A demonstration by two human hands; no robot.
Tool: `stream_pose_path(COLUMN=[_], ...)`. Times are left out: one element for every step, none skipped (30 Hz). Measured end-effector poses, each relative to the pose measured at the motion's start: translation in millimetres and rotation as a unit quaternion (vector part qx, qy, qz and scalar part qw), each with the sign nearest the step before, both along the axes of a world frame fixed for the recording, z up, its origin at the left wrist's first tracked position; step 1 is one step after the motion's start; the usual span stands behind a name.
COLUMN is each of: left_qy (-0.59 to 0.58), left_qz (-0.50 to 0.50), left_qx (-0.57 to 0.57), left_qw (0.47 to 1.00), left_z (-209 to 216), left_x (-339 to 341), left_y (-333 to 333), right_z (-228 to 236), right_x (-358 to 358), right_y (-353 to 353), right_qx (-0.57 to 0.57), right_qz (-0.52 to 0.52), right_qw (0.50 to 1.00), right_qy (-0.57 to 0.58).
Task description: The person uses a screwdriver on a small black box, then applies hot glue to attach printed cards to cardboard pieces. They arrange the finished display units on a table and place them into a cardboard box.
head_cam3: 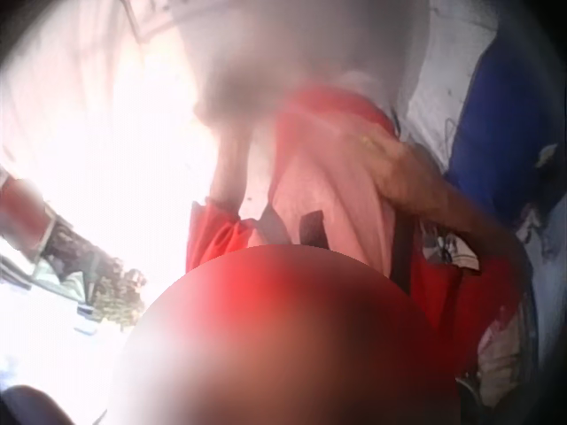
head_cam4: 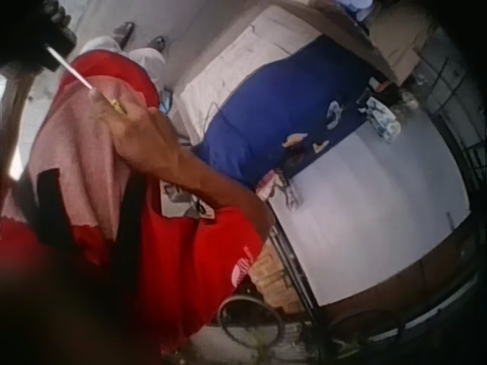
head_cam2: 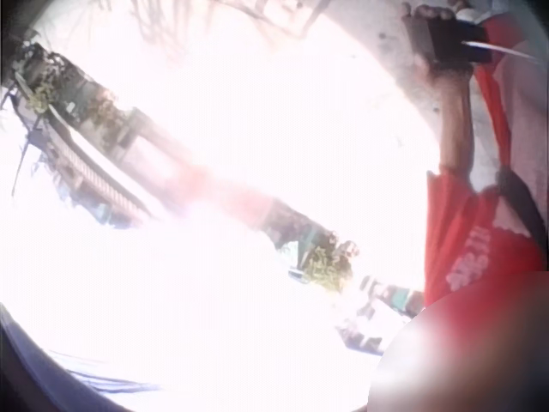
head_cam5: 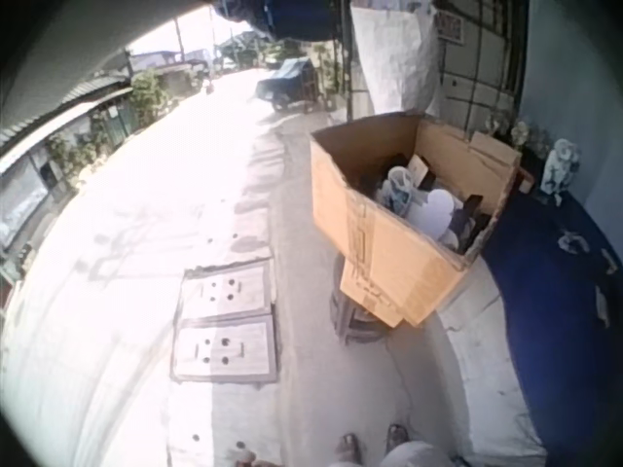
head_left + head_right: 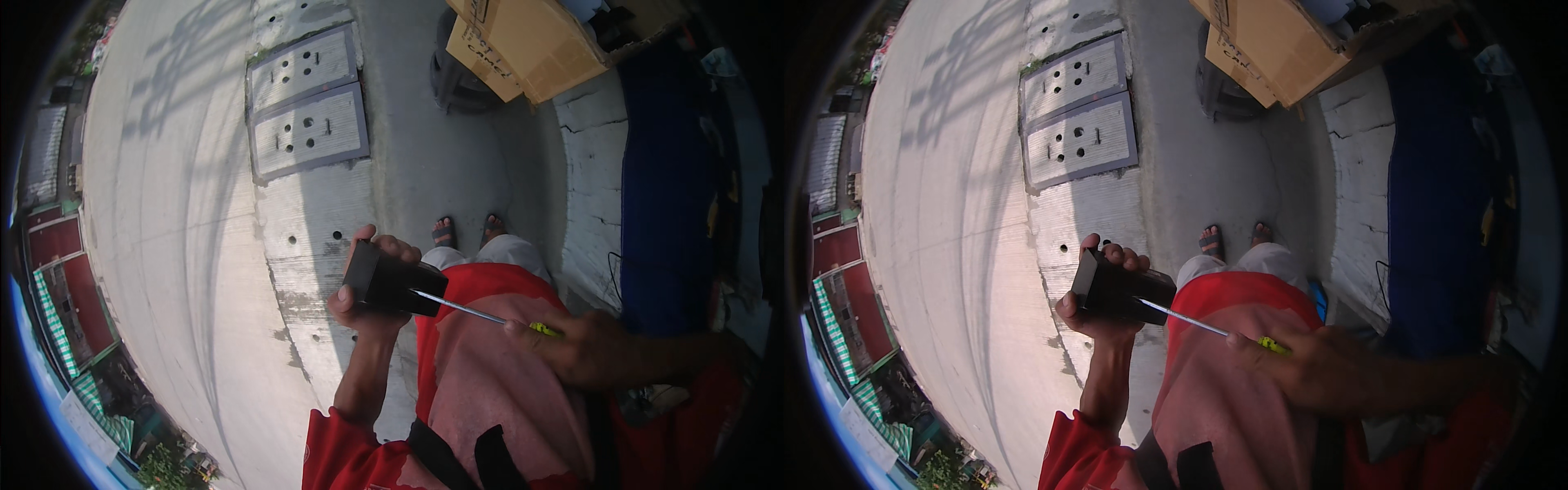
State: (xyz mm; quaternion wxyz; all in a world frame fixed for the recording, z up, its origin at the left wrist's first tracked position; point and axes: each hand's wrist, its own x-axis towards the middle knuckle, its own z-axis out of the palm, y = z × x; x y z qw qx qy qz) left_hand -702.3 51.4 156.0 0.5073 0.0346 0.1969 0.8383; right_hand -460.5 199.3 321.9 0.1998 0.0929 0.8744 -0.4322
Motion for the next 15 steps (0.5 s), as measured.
stream_pose_path(left_qy=[0.017, 0.011, 0.013, 0.014, 0.006, -0.001, 0.0, -0.007, -0.006, -0.002, -0.005, -0.005, 0.0, -0.009, -0.014], left_qz=[-0.002, 0.005, 0.01, 0.015, 0.019, 0.023, 0.023, 0.031, 0.037, 0.042, 0.043, 0.043, 0.045, 0.047, 0.049], left_qx=[-0.004, 0.003, 0.002, 0.001, -0.003, -0.006, 0.003, -0.013, -0.018, -0.035, -0.021, -0.02, -0.02, -0.021, -0.022], left_qw=[1.0, 1.0, 1.0, 1.0, 1.0, 1.0, 1.0, 0.999, 0.999, 0.999, 0.999, 0.999, 0.999, 0.999, 0.998], left_z=[-0.8, -1.2, -1.7, -1.7, -1.3, -0.8, 0.1, 0.6, 1.2, 1.6, 1.7, 1.8, 1.4, 1.1, 0.5], left_x=[1.6, 3.1, 4.6, 6.5, 7.7, 9.3, 10.1, 10.9, 11.5, 11.8, 12.4, 12.8, 13.4, 14.0, 14.6], left_y=[1.1, 1.4, 2.5, 2.9, 3.3, 3.8, 4.2, 5.2, 5.9, 6.9, 7.8, 8.6, 9.5, 10.2, 11.0], right_z=[-0.3, -1.5, -2.5, -4.0, -5.8, -7.8, -9.9, -12.1, -14.1, -15.6, -16.7, -17.4, -18.0, -18.3, -18.7], right_x=[2.7, 4.7, 6.3, 7.7, 8.5, 9.2, 9.5, 9.7, 9.9, 10.0, 10.3, 10.6, 11.1, 11.6, 12.2], right_y=[-0.1, -1.0, -1.4, -2.3, -3.4, -4.4, -5.3, -6.0, -6.7, -7.1, -7.4, -7.6, -7.7, -7.9, -7.9], right_qx=[0.0, 0.0, 0.003, 0.011, 0.007, 0.01, 0.014, 0.022, 0.029, 0.038, 0.042, 0.046, 0.049, 0.053, 0.057], right_qz=[0.001, -0.002, -0.006, -0.004, -0.008, -0.006, -0.006, -0.006, -0.006, -0.006, -0.004, -0.002, 0.002, -0.001, -0.002], right_qw=[1.0, 1.0, 1.0, 1.0, 1.0, 1.0, 1.0, 0.999, 0.999, 0.998, 0.998, 0.997, 0.997, 0.996, 0.996], right_qy=[-0.008, -0.003, 0.003, 0.01, 0.013, 0.019, 0.024, 0.031, 0.037, 0.044, 0.051, 0.057, 0.063, 0.066, 0.068])
